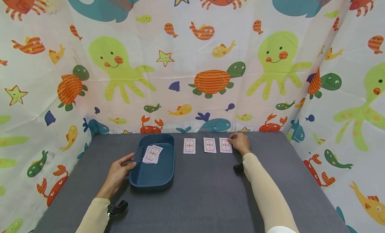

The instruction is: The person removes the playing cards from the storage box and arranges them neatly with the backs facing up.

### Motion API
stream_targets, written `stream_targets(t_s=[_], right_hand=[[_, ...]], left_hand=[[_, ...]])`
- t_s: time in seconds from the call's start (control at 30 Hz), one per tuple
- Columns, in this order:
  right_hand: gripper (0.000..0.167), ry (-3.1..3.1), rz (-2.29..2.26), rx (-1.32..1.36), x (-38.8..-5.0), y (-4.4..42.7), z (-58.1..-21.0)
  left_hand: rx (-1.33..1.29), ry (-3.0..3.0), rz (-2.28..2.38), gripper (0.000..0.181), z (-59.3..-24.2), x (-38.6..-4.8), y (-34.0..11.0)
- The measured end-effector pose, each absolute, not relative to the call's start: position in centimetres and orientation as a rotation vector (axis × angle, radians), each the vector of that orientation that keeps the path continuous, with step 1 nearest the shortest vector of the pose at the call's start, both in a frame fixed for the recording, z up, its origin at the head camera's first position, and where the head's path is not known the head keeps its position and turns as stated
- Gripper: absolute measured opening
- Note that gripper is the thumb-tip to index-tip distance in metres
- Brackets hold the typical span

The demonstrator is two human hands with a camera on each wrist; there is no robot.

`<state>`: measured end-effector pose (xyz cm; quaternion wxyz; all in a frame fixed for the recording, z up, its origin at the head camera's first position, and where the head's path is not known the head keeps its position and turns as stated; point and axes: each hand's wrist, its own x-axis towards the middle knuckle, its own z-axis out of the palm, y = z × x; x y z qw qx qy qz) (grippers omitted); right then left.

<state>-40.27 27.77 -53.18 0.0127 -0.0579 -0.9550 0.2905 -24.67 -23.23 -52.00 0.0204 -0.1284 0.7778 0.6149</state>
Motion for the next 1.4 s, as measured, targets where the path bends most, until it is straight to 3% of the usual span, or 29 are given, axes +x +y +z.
stream_targets(t_s=[0.3,0.87,1.4], right_hand=[[0.037,-2.917,0.987,-0.189,-39.9,28.1,-53.1],[0.04,-2.723,1.3,-0.197,-36.3,27.9,-50.9],[0.039,-2.636,1.388,0.031,-33.2,23.3,-46.9]], left_hand=[[-0.406,2.408,1.911,0.051,-52.0,-24.7,-22.9],[-0.392,2.416,1.911,0.05,-51.8,-24.7,-23.1],[-0.37,2.415,1.906,0.05,-52.0,-24.5,-23.1]])
